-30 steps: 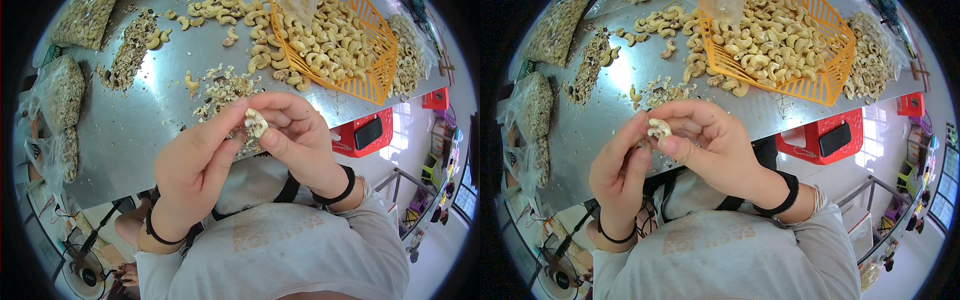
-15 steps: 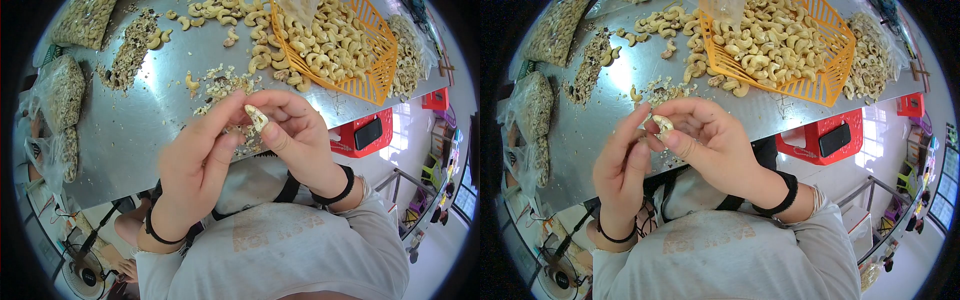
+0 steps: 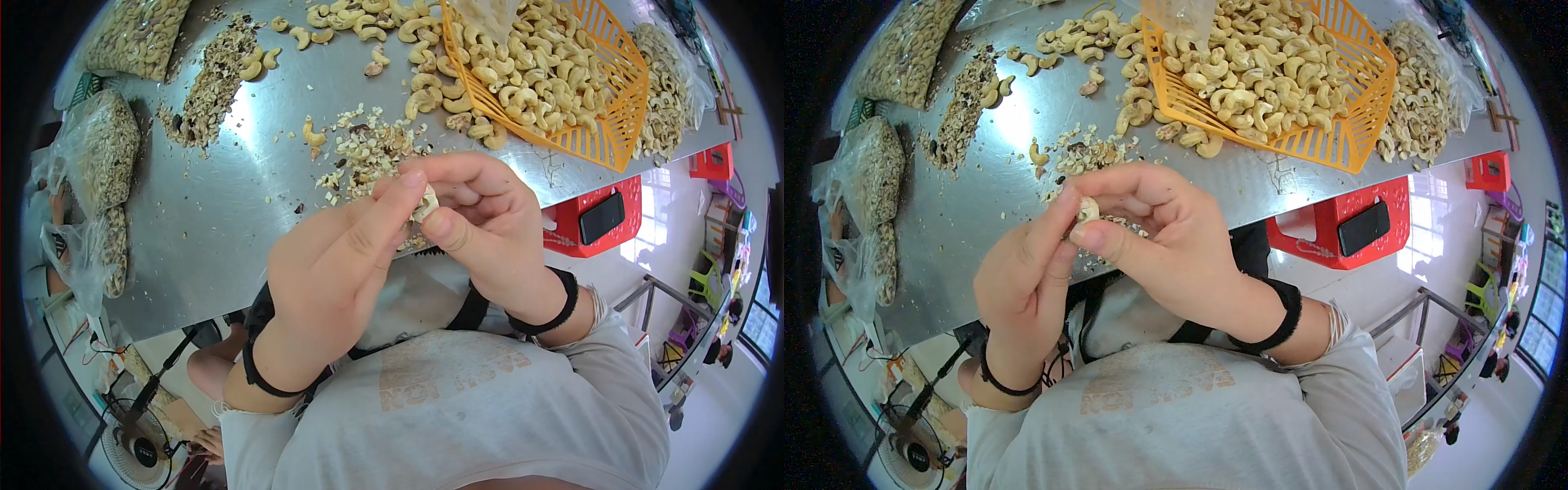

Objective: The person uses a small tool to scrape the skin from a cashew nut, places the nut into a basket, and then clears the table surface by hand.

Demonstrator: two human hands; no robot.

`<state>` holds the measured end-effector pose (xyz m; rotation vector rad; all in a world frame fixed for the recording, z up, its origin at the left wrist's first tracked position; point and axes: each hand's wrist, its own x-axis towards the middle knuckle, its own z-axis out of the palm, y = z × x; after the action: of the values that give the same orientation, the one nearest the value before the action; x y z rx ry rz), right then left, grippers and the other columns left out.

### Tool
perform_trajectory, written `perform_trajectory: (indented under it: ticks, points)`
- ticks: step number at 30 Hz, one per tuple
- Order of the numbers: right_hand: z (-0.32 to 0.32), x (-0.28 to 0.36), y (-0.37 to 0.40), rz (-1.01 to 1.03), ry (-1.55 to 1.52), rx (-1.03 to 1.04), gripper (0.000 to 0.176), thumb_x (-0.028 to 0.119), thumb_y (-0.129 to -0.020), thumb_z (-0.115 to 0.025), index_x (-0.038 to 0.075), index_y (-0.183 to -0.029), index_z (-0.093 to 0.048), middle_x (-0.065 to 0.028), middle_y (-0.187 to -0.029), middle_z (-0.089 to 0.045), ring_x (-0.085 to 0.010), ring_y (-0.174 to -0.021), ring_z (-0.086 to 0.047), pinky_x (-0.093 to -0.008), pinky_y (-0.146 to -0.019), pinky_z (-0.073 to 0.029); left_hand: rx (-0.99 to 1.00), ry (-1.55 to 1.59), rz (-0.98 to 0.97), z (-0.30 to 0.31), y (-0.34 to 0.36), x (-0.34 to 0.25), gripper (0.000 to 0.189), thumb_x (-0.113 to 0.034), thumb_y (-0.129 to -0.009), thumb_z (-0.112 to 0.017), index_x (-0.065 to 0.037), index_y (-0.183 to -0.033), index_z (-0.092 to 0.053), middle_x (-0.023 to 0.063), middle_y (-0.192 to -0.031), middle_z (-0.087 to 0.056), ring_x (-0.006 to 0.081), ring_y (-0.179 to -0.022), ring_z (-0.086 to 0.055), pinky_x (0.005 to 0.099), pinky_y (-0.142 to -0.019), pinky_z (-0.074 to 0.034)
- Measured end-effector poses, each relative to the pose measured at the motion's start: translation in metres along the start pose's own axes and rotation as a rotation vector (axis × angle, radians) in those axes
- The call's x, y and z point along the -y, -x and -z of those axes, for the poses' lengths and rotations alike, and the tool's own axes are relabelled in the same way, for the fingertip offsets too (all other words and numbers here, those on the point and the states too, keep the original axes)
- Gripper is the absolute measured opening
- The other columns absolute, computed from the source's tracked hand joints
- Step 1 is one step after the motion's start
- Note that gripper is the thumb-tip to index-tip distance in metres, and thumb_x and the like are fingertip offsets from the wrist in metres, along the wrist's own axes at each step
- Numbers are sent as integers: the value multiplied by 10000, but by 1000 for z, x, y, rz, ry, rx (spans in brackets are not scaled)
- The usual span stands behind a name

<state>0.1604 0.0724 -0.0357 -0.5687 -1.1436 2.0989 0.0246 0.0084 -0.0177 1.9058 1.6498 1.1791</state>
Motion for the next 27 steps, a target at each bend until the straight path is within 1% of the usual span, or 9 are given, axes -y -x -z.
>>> perform_trajectory:
  ticks: [4,8,10,13,17,20,22,26,27]
  points:
    - [-5,-2,1,1,-19,-70,291,45,-748,-574,-20,-1010,-467,-87,-973,-538,-136,-921,-509,-242,-788,-413,-127,-204,-118,-6,1,0,377,25,-639,-568,-55,-1007,-564,109,-790,-582,169,-568,-521,244,-513,-427]
    - [-7,-3,1,4,-38,-80,289,41,-747,-574,-23,-1008,-468,-87,-982,-534,-139,-927,-507,-242,-798,-407,-147,-215,-78,-5,4,-5,328,23,-672,-559,-41,-993,-568,111,-820,-585,178,-621,-540,239,-553,-429]
    - [-6,-2,2,2,-32,-72,288,45,-748,-574,-22,-1008,-468,-87,-987,-532,-141,-931,-506,-243,-800,-406,-59,181,276,2,5,-13,286,9,-718,-538,-29,-1001,-559,109,-853,-585,188,-682,-555,238,-612,-429]
    - [-5,-1,2,-1,-19,-57,290,57,-750,-576,-17,-1009,-470,-88,-996,-529,-145,-936,-505,-246,-804,-404,-13,299,282,5,3,-9,278,-3,-752,-512,-24,-1029,-538,112,-888,-581,197,-730,-563,244,-661,-424]
    - [-2,2,1,-8,72,-33,305,77,-743,-590,-9,-1010,-471,-87,-996,-532,-143,-939,-505,-249,-811,-400,20,255,290,10,0,-9,341,12,-743,-507,-29,-1081,-499,119,-896,-575,199,-735,-563,249,-658,-427]
    - [-1,3,0,-5,121,-35,323,89,-726,-612,-7,-1003,-476,-81,-980,-541,-134,-925,-511,-245,-808,-399,109,197,211,13,-3,-5,402,23,-729,-505,-39,-1124,-461,118,-901,-571,207,-740,-564,258,-656,-429]
    - [0,3,0,1,155,-38,320,91,-719,-619,-8,-993,-486,-78,-973,-546,-130,-918,-513,-244,-805,-400,98,170,117,11,-1,-1,431,19,-713,-516,-51,-1134,-454,107,-876,-576,216,-718,-562,268,-634,-431]
    - [1,3,1,31,280,-50,301,94,-698,-640,-8,-955,-520,-74,-961,-554,-119,-885,-523,-236,-779,-409,158,145,142,15,-1,1,440,9,-703,-528,-60,-1132,-458,83,-855,-584,214,-688,-559,276,-608,-427]
    - [1,3,1,31,280,-50,301,94,-698,-640,-8,-955,-520,-74,-961,-554,-119,-885,-523,-236,-779,-409,141,73,76,15,-2,1,438,7,-691,-535,-58,-1120,-470,78,-846,-586,205,-657,-552,270,-582,-425]
